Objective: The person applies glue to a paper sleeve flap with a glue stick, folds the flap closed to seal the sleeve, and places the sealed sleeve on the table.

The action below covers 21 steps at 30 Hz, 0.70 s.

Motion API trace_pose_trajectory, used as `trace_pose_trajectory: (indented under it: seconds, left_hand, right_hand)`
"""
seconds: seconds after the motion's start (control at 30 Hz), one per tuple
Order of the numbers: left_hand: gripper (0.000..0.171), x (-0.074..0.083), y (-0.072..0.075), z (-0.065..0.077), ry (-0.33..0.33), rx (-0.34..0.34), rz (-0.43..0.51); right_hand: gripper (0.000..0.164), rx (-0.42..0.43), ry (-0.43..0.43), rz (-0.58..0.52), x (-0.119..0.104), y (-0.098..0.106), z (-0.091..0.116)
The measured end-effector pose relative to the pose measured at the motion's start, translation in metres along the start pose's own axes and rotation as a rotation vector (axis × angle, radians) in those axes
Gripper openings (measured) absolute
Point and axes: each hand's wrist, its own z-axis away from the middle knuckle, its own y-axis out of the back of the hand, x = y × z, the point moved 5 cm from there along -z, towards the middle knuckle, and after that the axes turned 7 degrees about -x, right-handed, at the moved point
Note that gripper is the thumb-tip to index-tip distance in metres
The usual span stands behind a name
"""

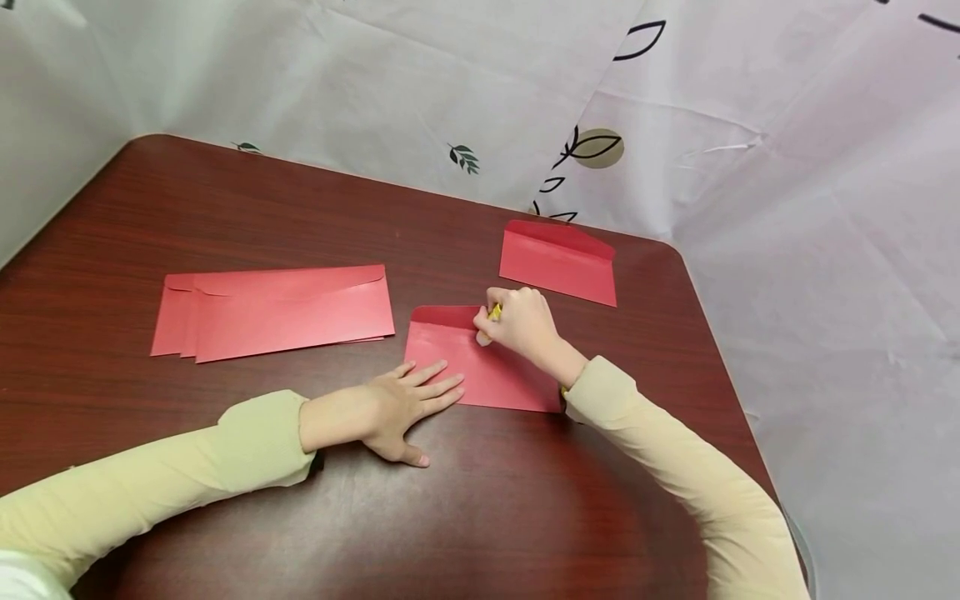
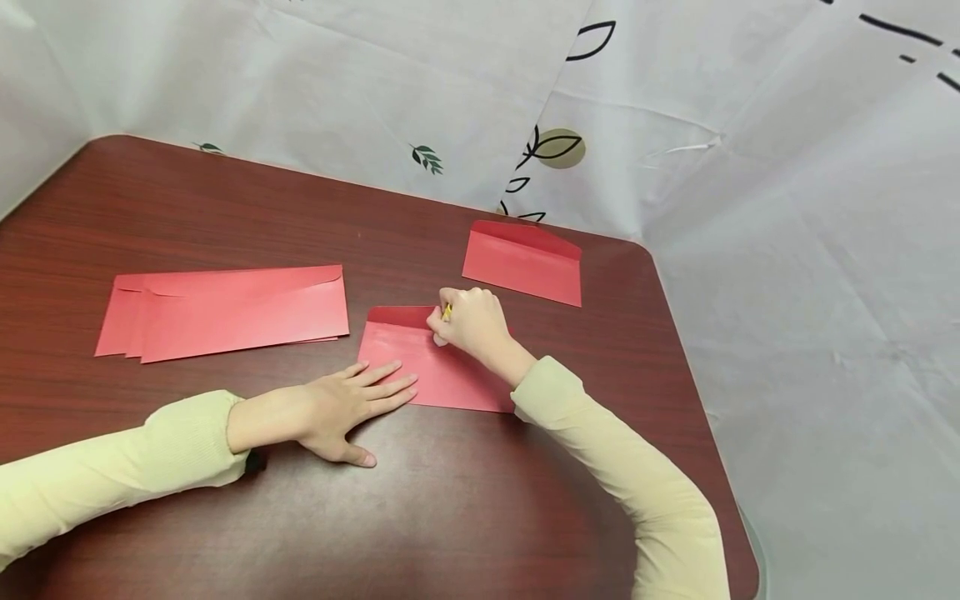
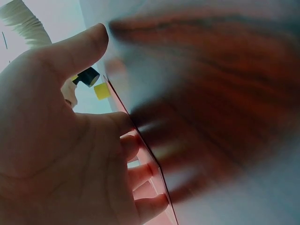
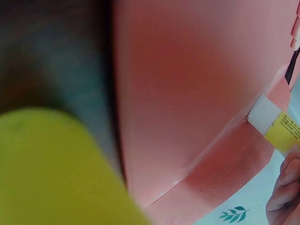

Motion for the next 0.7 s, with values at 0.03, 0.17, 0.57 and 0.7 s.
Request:
trace_pose_trajectory:
  seconds: [0.03, 0.17, 0.57, 0.7]
  left_hand:
    - [0.090, 0.000, 0.000, 0.000, 0.000, 0.001, -0.002]
    - [0.090, 0.000, 0.000, 0.000, 0.003, -0.001, -0.013]
    - [0.091, 0.000, 0.000, -0.001, 0.010, 0.003, -0.018]
    - [0.091, 0.000, -0.001, -0.001, 0.013, -0.002, -0.028]
  right_hand:
    - [0.023, 0.004, 0.005, -0.001, -0.001, 0.000, -0.001]
    - [0.022, 0.014, 0.018, -0.007, -0.006, -0.002, -0.003]
    - [0.015, -0.078, 0.105, 0.070, -0.052, -0.012, -0.028]
    - [0.013, -0.092, 0.113, 0.068, -0.060, -0.015, -0.034]
